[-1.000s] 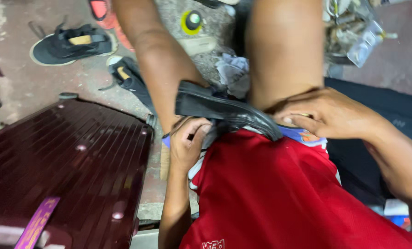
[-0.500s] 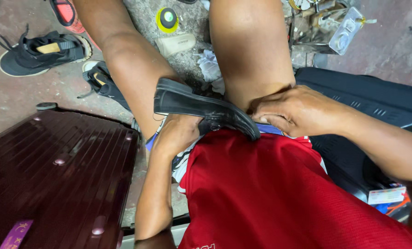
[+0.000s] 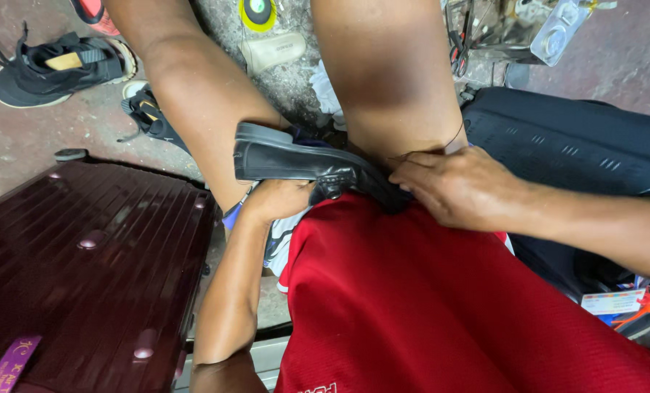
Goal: The person is sewing a black shoe using a needle and thread. They hold the shoe between their legs and repeatedly push the needle through the sole and upper, pulling the thread to secure stitches.
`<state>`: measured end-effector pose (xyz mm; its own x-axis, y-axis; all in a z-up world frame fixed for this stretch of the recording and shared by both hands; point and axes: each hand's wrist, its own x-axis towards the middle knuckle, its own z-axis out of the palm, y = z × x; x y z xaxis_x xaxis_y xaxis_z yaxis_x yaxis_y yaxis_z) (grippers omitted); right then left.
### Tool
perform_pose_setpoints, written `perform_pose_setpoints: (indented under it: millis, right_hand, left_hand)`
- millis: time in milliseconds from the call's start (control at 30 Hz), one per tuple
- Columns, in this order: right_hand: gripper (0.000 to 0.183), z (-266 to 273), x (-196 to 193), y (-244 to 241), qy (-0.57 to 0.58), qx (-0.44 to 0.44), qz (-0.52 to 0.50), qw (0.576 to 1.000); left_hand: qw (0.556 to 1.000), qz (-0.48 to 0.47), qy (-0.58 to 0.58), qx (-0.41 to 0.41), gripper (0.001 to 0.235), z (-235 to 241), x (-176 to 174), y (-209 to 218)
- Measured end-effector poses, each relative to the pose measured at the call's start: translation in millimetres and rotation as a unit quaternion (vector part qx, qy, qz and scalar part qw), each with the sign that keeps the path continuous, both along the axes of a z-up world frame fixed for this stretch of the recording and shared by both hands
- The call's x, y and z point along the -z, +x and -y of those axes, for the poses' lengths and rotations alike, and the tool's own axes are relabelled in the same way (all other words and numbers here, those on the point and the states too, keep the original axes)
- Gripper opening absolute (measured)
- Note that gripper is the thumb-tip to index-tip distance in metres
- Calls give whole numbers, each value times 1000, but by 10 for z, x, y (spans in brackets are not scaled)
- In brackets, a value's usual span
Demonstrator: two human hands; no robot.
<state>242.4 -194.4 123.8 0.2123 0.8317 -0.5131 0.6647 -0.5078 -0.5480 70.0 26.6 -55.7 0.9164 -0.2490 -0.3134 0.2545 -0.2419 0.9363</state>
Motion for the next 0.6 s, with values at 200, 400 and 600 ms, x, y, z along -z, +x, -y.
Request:
perform_pose_setpoints:
  millis: [200, 400, 600]
  right_hand:
    - [28, 83, 43, -130, 99, 5, 74, 992]
    - [22, 8, 56, -223, 100, 52, 75, 991]
    - [22, 6, 55, -219, 36, 65, 44, 996]
  left_hand:
    - [998, -17, -59, -24, 32, 33, -92, -30]
    - [999, -5, -43, -9, 33, -35, -83, 44]
    - [1000, 4, -18, 4, 31, -39, -73, 11]
